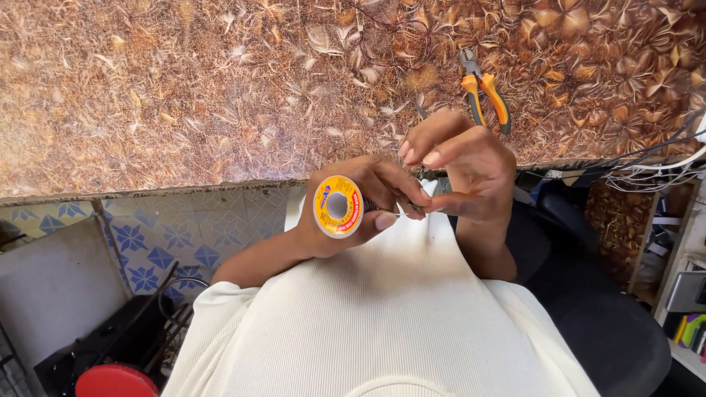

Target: A person is using a soldering iron and solder wire to work on a small electronic component at a repair bench.

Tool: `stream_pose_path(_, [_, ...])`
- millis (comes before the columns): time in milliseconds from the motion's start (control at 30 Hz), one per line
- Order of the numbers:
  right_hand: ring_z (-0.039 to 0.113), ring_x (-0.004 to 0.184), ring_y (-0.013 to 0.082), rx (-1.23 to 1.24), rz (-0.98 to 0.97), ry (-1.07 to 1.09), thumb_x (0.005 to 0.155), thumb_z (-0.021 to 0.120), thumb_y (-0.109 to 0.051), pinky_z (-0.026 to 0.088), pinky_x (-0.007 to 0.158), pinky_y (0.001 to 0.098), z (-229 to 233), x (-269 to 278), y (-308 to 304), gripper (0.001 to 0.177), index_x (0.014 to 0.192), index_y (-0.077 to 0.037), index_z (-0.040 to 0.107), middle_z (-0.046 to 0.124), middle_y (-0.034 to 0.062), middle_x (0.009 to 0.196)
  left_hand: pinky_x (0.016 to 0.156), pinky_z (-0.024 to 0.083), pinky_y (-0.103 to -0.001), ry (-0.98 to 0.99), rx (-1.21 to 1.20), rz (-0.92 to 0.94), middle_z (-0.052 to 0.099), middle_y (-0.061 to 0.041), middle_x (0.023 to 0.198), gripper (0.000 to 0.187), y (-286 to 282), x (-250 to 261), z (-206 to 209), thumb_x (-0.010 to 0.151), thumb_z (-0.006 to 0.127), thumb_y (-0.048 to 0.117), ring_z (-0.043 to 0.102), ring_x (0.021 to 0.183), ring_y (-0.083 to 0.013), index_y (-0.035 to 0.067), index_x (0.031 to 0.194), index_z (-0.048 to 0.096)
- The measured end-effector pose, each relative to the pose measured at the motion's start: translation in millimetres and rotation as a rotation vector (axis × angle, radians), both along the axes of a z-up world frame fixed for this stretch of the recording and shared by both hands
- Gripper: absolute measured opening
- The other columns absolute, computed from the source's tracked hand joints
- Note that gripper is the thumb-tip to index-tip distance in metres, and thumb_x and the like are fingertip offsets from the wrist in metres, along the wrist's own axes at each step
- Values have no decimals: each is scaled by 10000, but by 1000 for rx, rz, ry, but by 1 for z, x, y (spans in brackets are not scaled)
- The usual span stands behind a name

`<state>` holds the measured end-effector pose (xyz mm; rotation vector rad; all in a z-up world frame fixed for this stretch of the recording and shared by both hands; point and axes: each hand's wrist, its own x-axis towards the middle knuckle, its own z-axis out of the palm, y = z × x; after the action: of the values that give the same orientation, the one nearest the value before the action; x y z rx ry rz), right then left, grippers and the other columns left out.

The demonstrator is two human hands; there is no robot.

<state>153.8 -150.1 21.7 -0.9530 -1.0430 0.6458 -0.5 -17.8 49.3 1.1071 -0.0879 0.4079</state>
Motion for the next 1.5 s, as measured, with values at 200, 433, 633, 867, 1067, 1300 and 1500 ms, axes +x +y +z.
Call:
stream_pose_path(200, [608,1106,290,1,-274,-275,938,743,-329,560,1032,441,16,-9,-1,297,1106,-143,583,607,106,1151,806,668,-363,70,256,81,687,-156,1096,331,1,1,4,1038,577,359,730,941,-266,83,859,534])
stream_pose_path(433, [572,1079,366,130,-420,-820,971,737,-213,515,923,427,19,-8,-4,120,1050,-122,728,642,175,1127,813,612,-353,117,360,149,701,-90,1066,365,-1,2,1,1029,568,434,717,960,-230,108,866,573])
stream_pose_path(633, [640,973,387,258,-529,-785,841,876,-142,550,863,469,-6,-1,-10,49,860,-130,833,724,181,995,769,628,-378,-22,188,198,728,-179,1077,139,-3,9,-13,970,730,158,758,907,-272,34,943,673])
stream_pose_path(867, [647,911,367,303,-602,-759,857,859,-224,567,809,452,-12,4,-18,108,844,-128,811,709,159,931,820,637,-393,-2,63,194,716,-209,1087,147,-5,8,-7,938,761,109,762,930,-280,19,913,648])
stream_pose_path(1067, [644,930,378,297,-588,-786,923,812,-301,567,828,450,-2,10,-18,197,880,-110,788,695,175,961,833,637,-392,8,4,163,702,-224,1103,141,-2,4,-9,953,739,98,759,947,-287,10,906,638])
stream_pose_path(1300, [631,948,343,282,-591,-742,881,838,-135,565,854,449,-6,-11,-8,76,809,-140,812,705,139,956,804,625,-395,8,86,130,713,-207,1087,125,-5,7,-15,947,746,105,756,927,-280,22,926,655])
stream_pose_path(1500, [618,942,331,257,-604,-728,936,781,-203,580,854,452,-8,-8,-7,143,837,-104,808,677,129,938,814,635,-403,-13,95,167,717,-213,1082,145,-4,11,-13,928,768,100,754,914,-277,17,899,653])
